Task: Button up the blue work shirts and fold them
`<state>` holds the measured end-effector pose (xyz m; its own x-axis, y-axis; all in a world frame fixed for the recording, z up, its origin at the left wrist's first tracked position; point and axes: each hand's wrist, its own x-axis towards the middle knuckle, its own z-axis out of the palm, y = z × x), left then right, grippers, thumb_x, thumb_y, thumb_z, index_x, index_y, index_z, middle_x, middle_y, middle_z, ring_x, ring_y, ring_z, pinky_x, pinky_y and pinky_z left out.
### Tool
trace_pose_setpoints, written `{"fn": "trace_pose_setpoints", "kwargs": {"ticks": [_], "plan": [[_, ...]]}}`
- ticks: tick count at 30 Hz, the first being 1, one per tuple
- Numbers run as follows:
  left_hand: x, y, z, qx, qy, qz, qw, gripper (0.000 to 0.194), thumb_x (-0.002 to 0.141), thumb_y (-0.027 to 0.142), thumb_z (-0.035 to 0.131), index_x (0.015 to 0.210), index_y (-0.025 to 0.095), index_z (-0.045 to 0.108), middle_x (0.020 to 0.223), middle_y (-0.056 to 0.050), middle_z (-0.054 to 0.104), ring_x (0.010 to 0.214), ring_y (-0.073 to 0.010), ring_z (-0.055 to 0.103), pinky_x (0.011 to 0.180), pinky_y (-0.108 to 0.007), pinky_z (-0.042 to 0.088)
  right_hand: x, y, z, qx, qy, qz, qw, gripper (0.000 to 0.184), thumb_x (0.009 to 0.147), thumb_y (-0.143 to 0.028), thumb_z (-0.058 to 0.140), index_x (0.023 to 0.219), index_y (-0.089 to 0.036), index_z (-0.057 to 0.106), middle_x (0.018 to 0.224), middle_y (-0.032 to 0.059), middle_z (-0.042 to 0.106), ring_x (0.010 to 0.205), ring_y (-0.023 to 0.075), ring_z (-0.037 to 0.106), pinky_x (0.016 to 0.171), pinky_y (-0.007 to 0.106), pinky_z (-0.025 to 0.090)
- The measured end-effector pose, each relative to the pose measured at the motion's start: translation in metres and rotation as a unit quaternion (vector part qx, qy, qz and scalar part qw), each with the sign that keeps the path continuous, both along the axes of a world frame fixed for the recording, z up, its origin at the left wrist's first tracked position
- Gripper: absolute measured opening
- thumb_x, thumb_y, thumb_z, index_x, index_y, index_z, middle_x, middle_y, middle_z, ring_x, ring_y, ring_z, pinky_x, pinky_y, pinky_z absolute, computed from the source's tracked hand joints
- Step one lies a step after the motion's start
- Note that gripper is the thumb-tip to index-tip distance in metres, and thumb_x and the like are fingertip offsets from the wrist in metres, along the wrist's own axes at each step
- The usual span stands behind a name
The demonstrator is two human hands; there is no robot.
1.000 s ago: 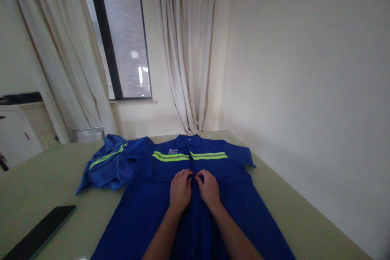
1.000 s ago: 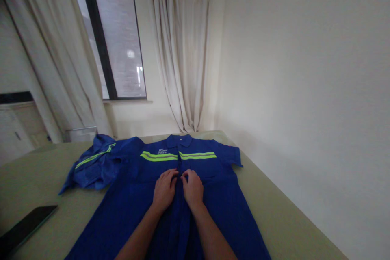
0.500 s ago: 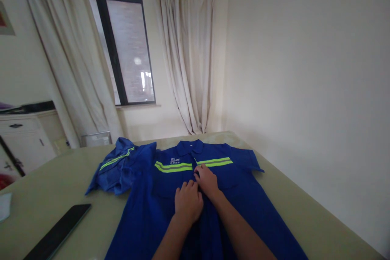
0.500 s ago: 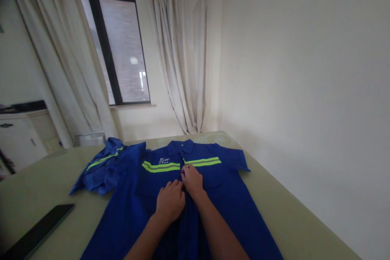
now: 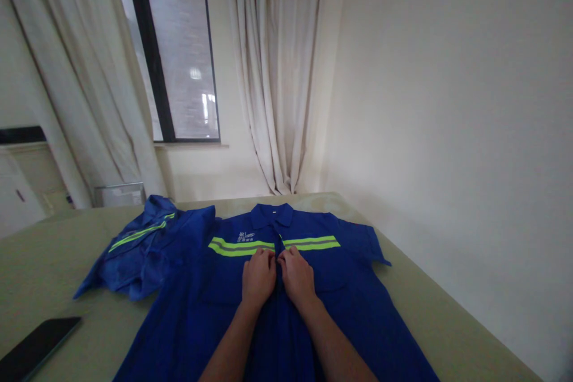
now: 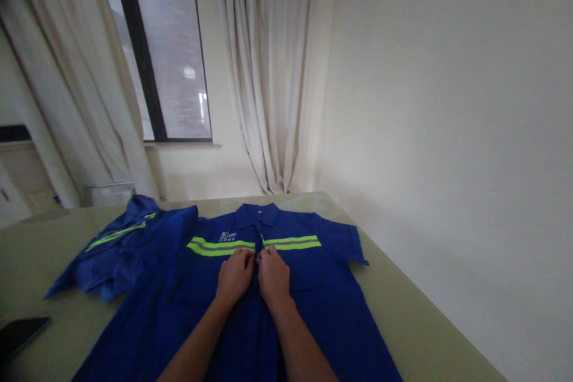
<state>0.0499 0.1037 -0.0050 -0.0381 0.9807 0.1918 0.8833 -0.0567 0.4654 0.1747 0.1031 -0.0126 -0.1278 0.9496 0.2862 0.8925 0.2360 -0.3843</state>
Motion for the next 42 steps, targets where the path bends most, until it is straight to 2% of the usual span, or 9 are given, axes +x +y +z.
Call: {"fn": "trace_pose_setpoints", "kwargs": {"ticks": [9, 12, 14, 17, 19, 25, 30, 36, 42], "plan": [[-0.005, 0.007, 0.001, 0.013, -0.066, -0.029, 0.997, 0.026, 0.100, 0.026, 0.044, 0.105, 0.029, 0.069, 0.117, 0.000, 0.073, 0.108, -0.0160, 0.066, 0.087, -0.027, 0.045, 0.006, 0.007, 0.001, 0.021, 0.095, -0.013, 0.995, 0.021, 0.098, -0.030, 0.055, 0.086, -0.024, 0.070, 0.097, 0.0036, 0.069, 0.087, 0.0190, 0.067, 0.077, 0.026, 0.046], [-0.003, 0.002, -0.002, 0.022, -0.066, -0.049, 0.996, 0.034, 0.099, 0.021, 0.041, 0.116, 0.029, 0.068, 0.124, 0.000, 0.072, 0.120, -0.0169, 0.061, 0.103, -0.031, 0.042, 0.011, 0.012, -0.001, 0.032, 0.160, -0.030, 0.986, 0.014, 0.092, -0.024, 0.058, 0.084, -0.022, 0.070, 0.092, 0.0044, 0.071, 0.091, 0.0206, 0.067, 0.085, 0.028, 0.047], [0.001, -0.005, -0.005, 0.034, -0.037, -0.070, 0.996, 0.040, 0.096, 0.019, 0.043, 0.130, 0.027, 0.062, 0.138, -0.003, 0.065, 0.136, -0.0196, 0.050, 0.117, -0.037, 0.031, 0.013, 0.011, 0.000, 0.042, 0.166, -0.030, 0.985, 0.018, 0.090, -0.016, 0.054, 0.097, -0.021, 0.070, 0.101, 0.0053, 0.072, 0.099, 0.0201, 0.067, 0.090, 0.027, 0.047], [0.009, -0.017, -0.008, 0.032, 0.039, -0.086, 0.995, 0.052, 0.093, 0.023, 0.045, 0.145, 0.020, 0.051, 0.156, -0.007, 0.047, 0.149, -0.0248, 0.034, 0.124, -0.045, 0.018, 0.011, 0.006, 0.008, 0.010, 0.101, -0.057, 0.993, 0.041, 0.088, -0.008, 0.048, 0.120, -0.026, 0.066, 0.119, 0.0063, 0.067, 0.102, 0.0196, 0.067, 0.088, 0.029, 0.048], [0.013, -0.025, -0.005, 0.020, 0.073, -0.084, 0.994, 0.053, 0.094, 0.026, 0.044, 0.146, 0.020, 0.050, 0.159, -0.008, 0.043, 0.148, -0.0271, 0.035, 0.123, -0.046, 0.021, 0.007, 0.004, 0.016, -0.040, 0.033, -0.082, 0.995, 0.039, 0.090, -0.013, 0.048, 0.121, -0.029, 0.066, 0.120, 0.0068, 0.064, 0.097, 0.0214, 0.069, 0.082, 0.032, 0.049], [0.009, -0.035, 0.024, 0.011, 0.107, -0.076, 0.991, 0.036, 0.092, 0.023, 0.044, 0.120, 0.021, 0.068, 0.127, -0.012, 0.069, 0.121, -0.0290, 0.060, 0.104, -0.045, 0.043, -0.010, 0.033, 0.043, -0.061, -0.093, -0.046, 0.993, 0.024, 0.096, -0.027, 0.055, 0.119, -0.027, 0.063, 0.122, 0.0087, 0.057, 0.103, 0.0222, 0.065, 0.078, 0.032, 0.048], [0.003, -0.009, 0.032, 0.008, 0.111, -0.050, 0.993, 0.031, 0.093, 0.019, 0.041, 0.104, 0.021, 0.070, 0.108, -0.011, 0.073, 0.106, -0.0258, 0.067, 0.093, -0.038, 0.047, -0.018, 0.063, 0.033, -0.056, -0.088, 0.001, 0.995, 0.018, 0.101, -0.032, 0.050, 0.109, -0.027, 0.066, 0.116, 0.0044, 0.059, 0.104, 0.0177, 0.062, 0.078, 0.027, 0.045], [0.005, 0.039, 0.022, -0.023, 0.078, 0.044, 0.996, 0.032, 0.098, 0.029, 0.040, 0.114, 0.017, 0.064, 0.101, -0.017, 0.074, 0.094, -0.0301, 0.072, 0.082, -0.041, 0.050, -0.011, 0.069, 0.014, -0.030, -0.080, 0.003, 0.996, 0.027, 0.105, -0.037, 0.042, 0.110, -0.028, 0.067, 0.114, 0.0030, 0.061, 0.094, 0.0166, 0.064, 0.073, 0.027, 0.043], [-0.002, 0.057, 0.012, -0.030, 0.023, 0.039, 0.999, 0.027, 0.099, 0.036, 0.043, 0.111, 0.028, 0.066, 0.096, -0.008, 0.076, 0.090, -0.0270, 0.073, 0.074, -0.035, 0.049, -0.008, 0.074, 0.007, -0.006, -0.061, 0.013, 0.998, 0.025, 0.103, -0.031, 0.043, 0.109, -0.028, 0.068, 0.114, 0.0025, 0.064, 0.095, 0.0164, 0.065, 0.073, 0.026, 0.043]]}}
